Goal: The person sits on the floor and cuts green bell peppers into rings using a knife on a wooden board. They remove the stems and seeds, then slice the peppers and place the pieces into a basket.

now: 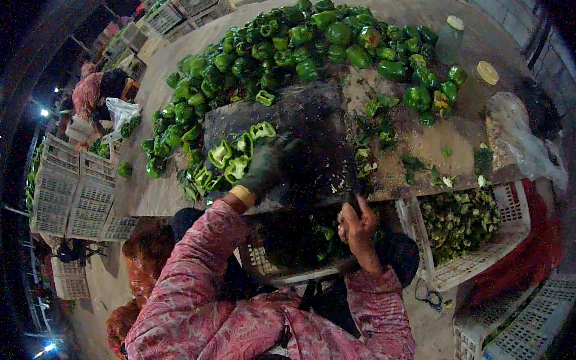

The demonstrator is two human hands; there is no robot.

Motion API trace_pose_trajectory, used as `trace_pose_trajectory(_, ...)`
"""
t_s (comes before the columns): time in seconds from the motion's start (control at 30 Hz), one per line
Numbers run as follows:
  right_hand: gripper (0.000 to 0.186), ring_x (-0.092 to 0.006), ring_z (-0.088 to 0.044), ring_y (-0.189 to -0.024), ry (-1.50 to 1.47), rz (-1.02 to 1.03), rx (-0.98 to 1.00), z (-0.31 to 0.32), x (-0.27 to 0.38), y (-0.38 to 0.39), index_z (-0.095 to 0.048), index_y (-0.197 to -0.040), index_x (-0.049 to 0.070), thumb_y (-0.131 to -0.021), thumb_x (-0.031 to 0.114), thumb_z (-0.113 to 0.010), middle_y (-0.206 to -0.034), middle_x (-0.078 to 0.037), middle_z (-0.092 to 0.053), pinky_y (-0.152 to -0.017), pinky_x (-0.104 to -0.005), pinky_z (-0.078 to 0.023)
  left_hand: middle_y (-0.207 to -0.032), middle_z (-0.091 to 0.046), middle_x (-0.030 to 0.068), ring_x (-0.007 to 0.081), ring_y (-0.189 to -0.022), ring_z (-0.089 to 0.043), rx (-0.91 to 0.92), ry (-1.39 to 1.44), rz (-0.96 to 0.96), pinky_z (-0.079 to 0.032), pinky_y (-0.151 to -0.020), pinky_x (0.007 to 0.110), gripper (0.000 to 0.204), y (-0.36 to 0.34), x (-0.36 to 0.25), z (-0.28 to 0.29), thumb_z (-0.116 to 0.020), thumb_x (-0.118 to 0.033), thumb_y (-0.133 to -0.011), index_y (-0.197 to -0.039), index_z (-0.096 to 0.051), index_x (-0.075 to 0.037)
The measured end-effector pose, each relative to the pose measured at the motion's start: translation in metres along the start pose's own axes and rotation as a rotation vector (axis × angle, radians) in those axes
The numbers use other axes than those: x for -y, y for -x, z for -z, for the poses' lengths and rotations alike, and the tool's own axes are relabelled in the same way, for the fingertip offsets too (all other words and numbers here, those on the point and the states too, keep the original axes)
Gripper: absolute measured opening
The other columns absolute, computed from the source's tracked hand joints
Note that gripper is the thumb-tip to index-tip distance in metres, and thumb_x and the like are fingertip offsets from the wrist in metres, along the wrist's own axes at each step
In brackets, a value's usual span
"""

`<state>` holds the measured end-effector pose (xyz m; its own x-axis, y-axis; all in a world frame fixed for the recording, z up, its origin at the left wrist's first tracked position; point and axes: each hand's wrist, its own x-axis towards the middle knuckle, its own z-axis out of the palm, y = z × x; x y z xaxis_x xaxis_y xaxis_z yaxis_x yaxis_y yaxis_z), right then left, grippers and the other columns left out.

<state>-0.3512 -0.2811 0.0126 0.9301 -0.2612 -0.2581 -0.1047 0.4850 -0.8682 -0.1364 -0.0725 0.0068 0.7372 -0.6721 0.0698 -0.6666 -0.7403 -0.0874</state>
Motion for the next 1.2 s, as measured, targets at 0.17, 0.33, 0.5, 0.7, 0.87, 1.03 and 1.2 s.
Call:
trace_pose_trajectory(0.17,0.035,-0.0085,-0.048,-0.052,-0.027,-0.038,-0.044,0.023,-0.007,-0.003,-0.053,-0.122,0.005,-0.094,0.024,-0.060,-0.071,-0.002,-0.054,-0.046,-0.0275,-0.041,-0.137,-0.050,0.0140,0.0389,-0.124,-0.047,0.135,-0.107,0.179,-0.041,-0.100,0.049,0.065,-0.029,0.052,0.014,-0.067,-0.038,-0.079,-0.138,-0.046,-0.020)
trace_pose_trajectory(0.33,0.040,-0.0088,-0.052,-0.057,-0.012,0.004,-0.065,0.030,-0.010,-0.007,-0.051,-0.125,0.003,-0.092,0.024,-0.062,-0.076,-0.003,-0.058,-0.051,-0.0263,-0.045,-0.127,-0.055,0.0222,0.0412,-0.113,-0.056,-0.077,0.476,0.202,-0.047,-0.093,0.044,0.071,-0.159,0.047,0.042,-0.063,-0.053,-0.080,-0.130,-0.045,-0.005)
trace_pose_trajectory(0.5,0.048,-0.0089,-0.056,-0.067,0.152,-0.032,-0.148,0.034,-0.010,-0.001,-0.048,-0.129,-0.002,-0.090,0.021,-0.064,-0.081,-0.003,-0.059,-0.054,-0.0250,-0.045,-0.109,-0.064,0.0255,0.0421,-0.101,-0.062,0.052,0.286,0.726,-0.050,-0.086,0.046,0.085,-0.274,0.043,-0.009,-0.064,-0.063,-0.077,-0.129,-0.045,0.001)
trace_pose_trajectory(0.7,0.045,-0.0074,-0.051,-0.059,0.108,0.019,-0.129,0.028,0.001,-0.004,-0.049,-0.128,-0.002,-0.090,0.017,-0.063,-0.080,-0.002,-0.059,-0.051,-0.0247,-0.043,-0.115,-0.065,0.0195,0.0384,-0.100,-0.064,-0.096,0.593,0.491,-0.051,-0.085,0.042,0.073,-0.254,0.076,-0.030,-0.066,-0.055,-0.078,-0.126,-0.053,-0.002)
trace_pose_trajectory(0.87,0.047,-0.0065,-0.048,-0.056,0.065,-0.110,-0.165,0.026,-0.011,-0.001,-0.048,-0.133,0.004,-0.091,0.018,-0.062,-0.077,-0.001,-0.056,-0.049,-0.0240,-0.042,-0.112,-0.065,0.0198,0.0374,-0.102,-0.062,-0.297,0.885,0.013,-0.050,-0.084,0.042,0.060,-0.131,0.027,-0.016,-0.071,-0.034,-0.079,-0.128,-0.052,-0.004)
trace_pose_trajectory(1.03,0.050,-0.0060,-0.049,-0.056,0.003,-0.184,0.044,0.022,0.002,0.002,-0.047,-0.136,0.005,-0.092,0.023,-0.062,-0.076,0.000,-0.056,-0.048,-0.0232,-0.041,-0.128,-0.056,0.0218,0.0389,-0.115,-0.055,-0.107,0.615,0.163,-0.045,-0.096,0.041,0.073,-0.012,-0.036,0.022,-0.068,-0.023,-0.082,-0.144,-0.034,-0.005)
trace_pose_trajectory(1.2,0.053,-0.0063,-0.049,-0.054,0.223,-0.058,0.032,0.016,0.002,0.016,-0.045,-0.137,0.003,-0.092,0.027,-0.062,-0.076,-0.001,-0.057,-0.047,-0.0229,-0.041,-0.134,-0.051,0.0220,0.0391,-0.120,-0.051,-0.233,0.710,0.129,-0.043,-0.099,0.042,0.081,0.015,-0.038,0.011,-0.072,-0.026,-0.079,-0.145,-0.031,-0.003)
